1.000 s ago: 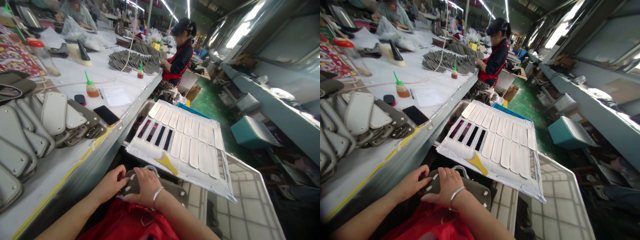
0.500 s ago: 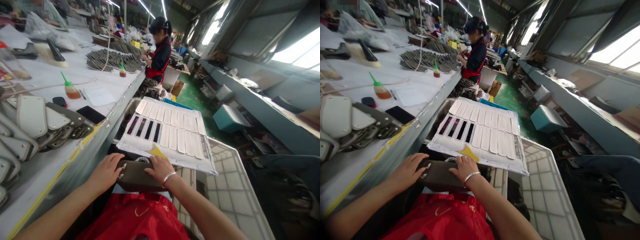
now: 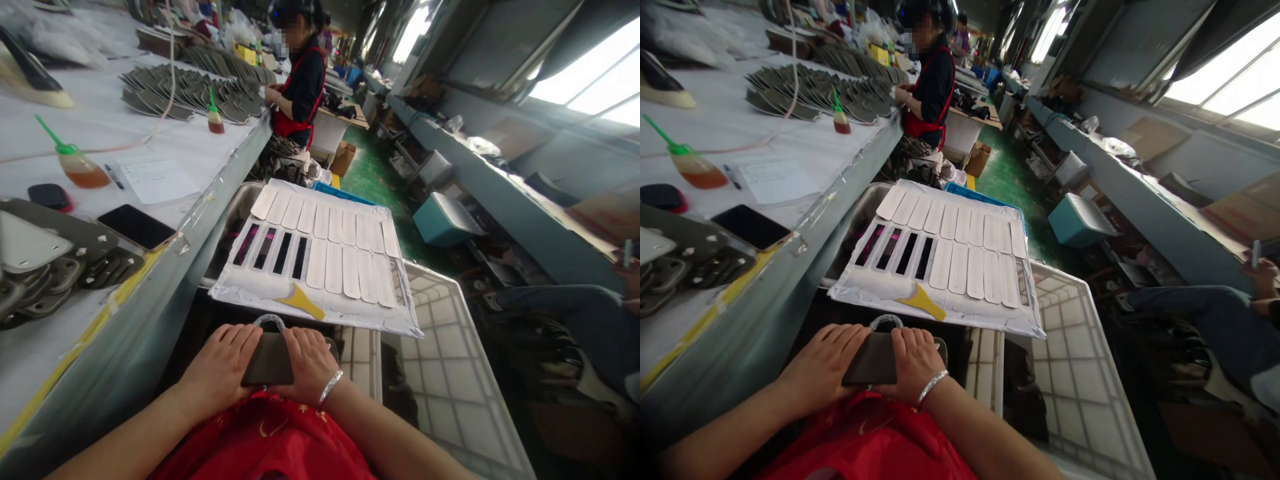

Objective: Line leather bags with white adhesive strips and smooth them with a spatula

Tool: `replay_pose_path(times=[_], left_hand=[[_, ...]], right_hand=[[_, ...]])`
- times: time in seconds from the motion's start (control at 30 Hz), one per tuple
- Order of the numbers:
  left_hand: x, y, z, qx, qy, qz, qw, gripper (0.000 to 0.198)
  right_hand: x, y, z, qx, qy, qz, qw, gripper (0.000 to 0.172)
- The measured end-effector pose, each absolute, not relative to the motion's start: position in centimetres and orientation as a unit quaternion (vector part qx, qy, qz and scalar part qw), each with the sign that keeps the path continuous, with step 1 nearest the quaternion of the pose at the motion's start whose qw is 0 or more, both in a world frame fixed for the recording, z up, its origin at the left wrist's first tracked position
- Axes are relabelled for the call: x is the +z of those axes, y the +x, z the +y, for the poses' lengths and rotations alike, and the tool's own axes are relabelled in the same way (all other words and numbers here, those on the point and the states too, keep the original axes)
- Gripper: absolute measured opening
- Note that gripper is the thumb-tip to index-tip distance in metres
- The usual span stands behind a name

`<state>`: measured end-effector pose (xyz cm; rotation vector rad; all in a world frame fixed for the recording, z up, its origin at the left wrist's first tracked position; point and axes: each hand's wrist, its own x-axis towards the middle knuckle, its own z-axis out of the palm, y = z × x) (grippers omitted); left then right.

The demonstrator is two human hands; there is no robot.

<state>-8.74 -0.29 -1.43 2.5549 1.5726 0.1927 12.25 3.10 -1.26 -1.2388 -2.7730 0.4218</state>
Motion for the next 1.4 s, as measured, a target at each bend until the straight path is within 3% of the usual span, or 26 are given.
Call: replay_pose_path(times=[0.17,0.33,0.4,0.57,0.67,0.87,1.07,1.27,1.4], left_hand=[[-1.6,-8.3,-0.5,0.067,0.848,0.523,0.055,0.064],[-1.8,-8.3,-0.9,0.070,0.847,0.525,0.045,0.064],[-1.5,-8.4,-0.9,0.072,0.847,0.524,0.049,0.065],[-0.8,-9.5,-0.8,0.071,0.843,0.522,0.112,0.084],[-1.0,-10.6,-1.0,0.081,0.829,0.538,0.126,0.085],[-1.9,-11.0,-0.6,0.101,0.813,0.555,0.147,0.076],[-1.4,-12.9,-0.7,0.158,0.786,0.554,0.224,0.079],[-0.4,-15.5,-2.5,0.166,0.550,0.715,0.399,0.036],[-0.1,-15.1,-2.3,0.170,0.510,0.703,0.465,0.037]], right_hand=[[-0.5,12.2,2.9,0.158,-0.421,-0.892,0.054,0.094],[-0.1,10.5,2.7,0.129,-0.513,-0.849,0.028,0.060],[-0.2,9.8,2.9,0.112,-0.537,-0.836,0.016,0.055],[0.0,9.5,3.3,0.115,-0.533,-0.838,-0.011,0.059],[0.4,10.1,3.0,0.139,-0.497,-0.857,0.004,0.064],[0.6,10.2,3.5,0.196,-0.365,-0.909,0.049,0.098],[0.1,10.4,4.7,0.233,-0.336,-0.912,0.043,0.095],[-0.1,10.6,4.7,0.248,-0.322,-0.911,0.067,0.083],[0.0,10.4,4.7,0.257,-0.327,-0.907,0.071,0.082]])
